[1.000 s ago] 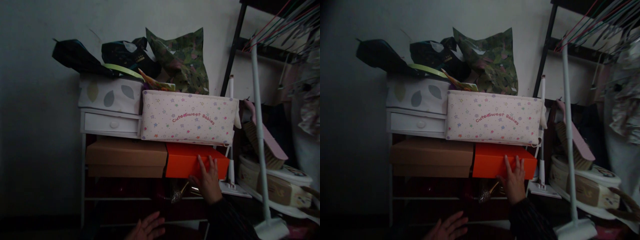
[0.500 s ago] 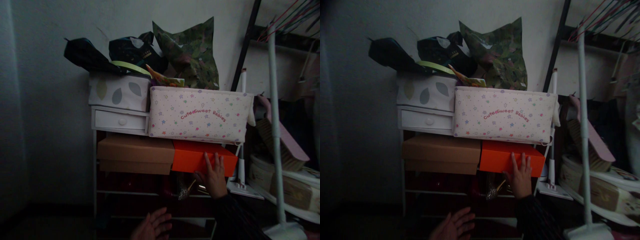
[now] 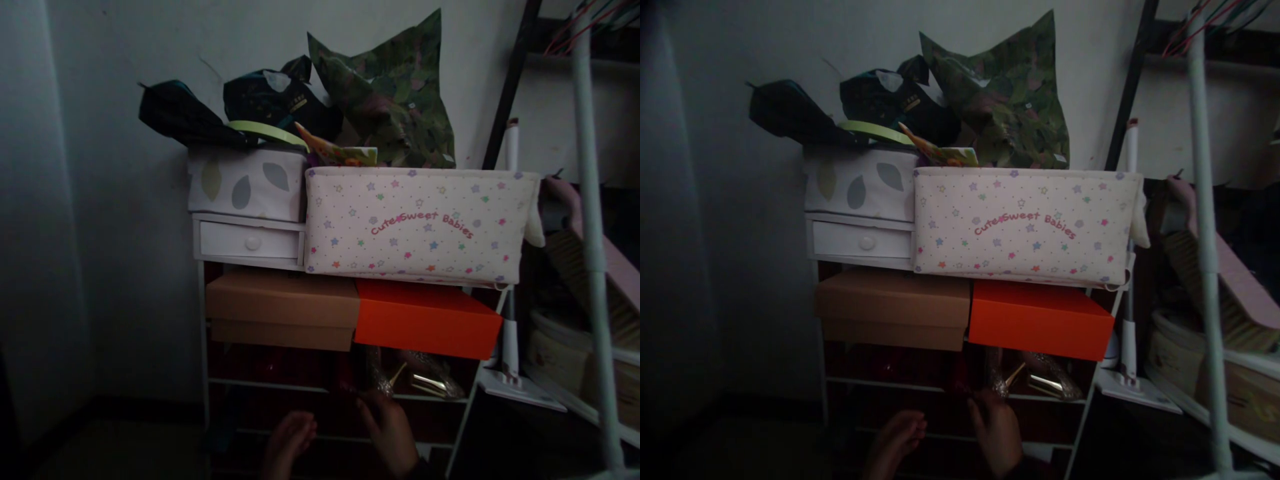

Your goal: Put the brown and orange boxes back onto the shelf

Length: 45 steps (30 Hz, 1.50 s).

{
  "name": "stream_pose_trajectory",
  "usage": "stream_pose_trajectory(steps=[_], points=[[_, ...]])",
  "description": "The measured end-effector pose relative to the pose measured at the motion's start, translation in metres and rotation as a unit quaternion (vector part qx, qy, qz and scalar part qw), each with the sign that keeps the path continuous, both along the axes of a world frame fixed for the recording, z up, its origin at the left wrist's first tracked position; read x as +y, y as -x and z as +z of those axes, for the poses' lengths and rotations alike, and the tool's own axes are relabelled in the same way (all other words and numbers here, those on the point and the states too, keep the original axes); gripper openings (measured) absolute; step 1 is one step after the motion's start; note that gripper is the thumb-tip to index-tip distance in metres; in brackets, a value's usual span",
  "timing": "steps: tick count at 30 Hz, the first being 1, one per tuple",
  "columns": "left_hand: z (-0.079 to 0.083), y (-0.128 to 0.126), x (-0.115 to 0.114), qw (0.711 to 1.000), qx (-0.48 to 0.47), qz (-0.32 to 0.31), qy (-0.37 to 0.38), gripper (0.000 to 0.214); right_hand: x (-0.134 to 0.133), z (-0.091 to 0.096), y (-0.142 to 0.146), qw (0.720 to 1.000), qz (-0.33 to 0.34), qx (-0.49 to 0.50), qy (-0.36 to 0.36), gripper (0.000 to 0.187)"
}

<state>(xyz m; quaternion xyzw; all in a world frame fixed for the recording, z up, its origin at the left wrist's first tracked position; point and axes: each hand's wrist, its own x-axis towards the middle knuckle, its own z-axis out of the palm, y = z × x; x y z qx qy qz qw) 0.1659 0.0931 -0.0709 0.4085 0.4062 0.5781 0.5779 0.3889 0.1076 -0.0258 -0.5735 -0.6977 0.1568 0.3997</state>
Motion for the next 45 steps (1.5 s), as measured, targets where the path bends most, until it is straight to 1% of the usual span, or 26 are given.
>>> stream_pose_trajectory(steps=[3,7,10,12,14,15,17,18,21,25,28,30,33,36,38,40,42,45], points=[[0.005,0.001,0.004,0.996,0.066,0.038,-0.037,0.026,0.005,-0.007,0.007,1.000,-0.016,0.018,0.019,0.041],[0.018,-0.007,0.009,0.983,0.140,0.075,-0.087,0.022,0.007,-0.009,0.016,0.998,-0.034,0.032,0.051,0.045],[0.024,-0.018,0.017,0.968,0.189,0.081,-0.146,0.022,0.010,-0.012,0.025,0.995,-0.017,0.058,0.083,0.061],[0.023,-0.025,0.026,0.944,0.251,0.067,-0.203,0.032,0.014,-0.017,0.031,0.990,0.006,0.101,0.094,0.069],[0.016,-0.030,0.036,0.910,0.329,0.036,-0.250,0.044,0.019,-0.022,0.036,0.984,0.018,0.151,0.090,0.069],[0.012,-0.032,0.040,0.896,0.359,0.018,-0.262,0.049,0.021,-0.025,0.038,0.981,0.021,0.171,0.086,0.068],[0.003,-0.034,0.047,0.878,0.392,-0.016,-0.273,0.057,0.026,-0.030,0.042,0.978,0.024,0.195,0.073,0.065],[0.000,-0.035,0.049,0.877,0.393,-0.026,-0.274,0.059,0.028,-0.032,0.043,0.977,0.027,0.202,0.065,0.064],[-0.002,-0.034,0.050,0.898,0.354,-0.039,-0.260,0.062,0.033,-0.034,0.048,0.978,0.037,0.206,0.017,0.061],[0.004,-0.031,0.047,0.937,0.264,-0.060,-0.220,0.060,0.037,-0.028,0.056,0.978,0.040,0.201,-0.031,0.054],[0.006,-0.030,0.046,0.966,0.150,-0.096,-0.188,0.062,0.040,-0.020,0.059,0.976,0.039,0.209,-0.047,0.051],[0.007,-0.031,0.045,0.977,0.056,-0.127,-0.162,0.064,0.043,-0.016,0.060,0.974,0.034,0.218,-0.059,0.050],[0.011,-0.036,0.043,0.973,-0.063,-0.175,-0.136,0.064,0.047,-0.013,0.061,0.971,0.035,0.222,-0.078,0.049],[0.017,-0.041,0.041,0.964,-0.132,-0.196,-0.121,0.064,0.049,-0.013,0.060,0.973,0.039,0.211,-0.085,0.047],[0.018,-0.044,0.041,0.964,-0.159,-0.183,-0.112,0.062,0.049,-0.013,0.059,0.973,0.045,0.210,-0.086,0.047],[0.016,-0.046,0.044,0.964,-0.177,-0.168,-0.109,0.062,0.050,-0.014,0.059,0.972,0.056,0.211,-0.089,0.049],[0.011,-0.048,0.048,0.963,-0.185,-0.164,-0.112,0.063,0.052,-0.016,0.058,0.971,0.063,0.212,-0.092,0.054],[0.007,-0.049,0.051,0.964,-0.180,-0.161,-0.114,0.065,0.053,-0.019,0.055,0.972,0.057,0.208,-0.098,0.061]])
